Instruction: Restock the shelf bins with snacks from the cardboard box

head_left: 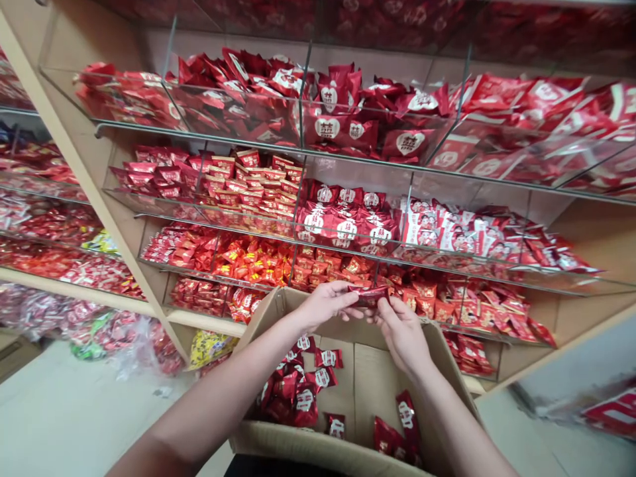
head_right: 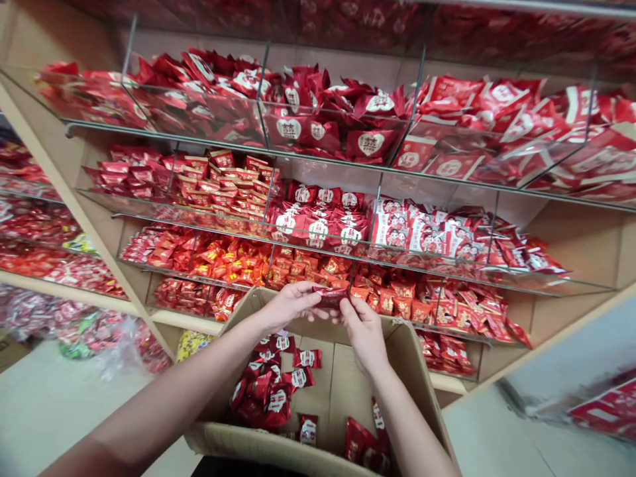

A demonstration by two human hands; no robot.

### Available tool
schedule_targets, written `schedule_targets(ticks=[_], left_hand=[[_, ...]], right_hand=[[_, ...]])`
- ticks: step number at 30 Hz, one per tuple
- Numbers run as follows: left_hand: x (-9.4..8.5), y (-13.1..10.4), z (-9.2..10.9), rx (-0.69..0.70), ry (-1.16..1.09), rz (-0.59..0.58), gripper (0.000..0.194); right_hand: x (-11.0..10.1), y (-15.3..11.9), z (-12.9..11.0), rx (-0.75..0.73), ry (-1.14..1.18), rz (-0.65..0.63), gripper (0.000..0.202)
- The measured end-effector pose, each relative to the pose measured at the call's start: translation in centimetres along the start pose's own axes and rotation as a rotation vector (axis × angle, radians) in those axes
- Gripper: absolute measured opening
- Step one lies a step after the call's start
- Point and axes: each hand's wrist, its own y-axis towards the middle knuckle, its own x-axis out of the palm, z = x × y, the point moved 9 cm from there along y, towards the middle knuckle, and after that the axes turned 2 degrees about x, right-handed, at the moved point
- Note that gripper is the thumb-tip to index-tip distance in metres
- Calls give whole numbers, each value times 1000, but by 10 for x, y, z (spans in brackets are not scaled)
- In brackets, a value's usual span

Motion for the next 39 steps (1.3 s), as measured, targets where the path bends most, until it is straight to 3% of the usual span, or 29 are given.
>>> schedule_targets(ticks=[2,7,11,14,17,20,24,27,30,32,36,39], left_hand=[[3,-2,3,-15,-23,-13,37],[12,-7,2,-125,-104,3,41],[2,-8,24,119,-49,122,37],[4,-11,34,251,63,91,44],[7,-11,30,255,71,42,56],[2,-9,23,217,29,76,61],[-6,-7,16,175,-7,135,62],[-10,-9,20,225,-30,195,70],[-7,-11,26,271,-48,225,64],[1,-12,27,264,28,191,59],[26,-16,19,216,334,6,60],[23,-19,8,183,393,22,58]], right_hand=[[-6,-2,1,-17,-28,26,18],[-12,-8,-19,-226,-430,45,16],[-1,-7,-9,-10,-42,-61,30],[6,-6,-6,84,167,-43,35],[6,-4,-4,100,95,13,45],[4,-2,-3,67,37,25,49],[2,-1,-1,39,-79,19,34],[1,-3,0,14,-164,23,18],[5,-6,3,0,-233,-23,15],[5,-7,3,-18,-235,-30,19],[-1,-5,-1,-89,-294,-42,27],[-11,-3,6,-71,-355,-6,17]])
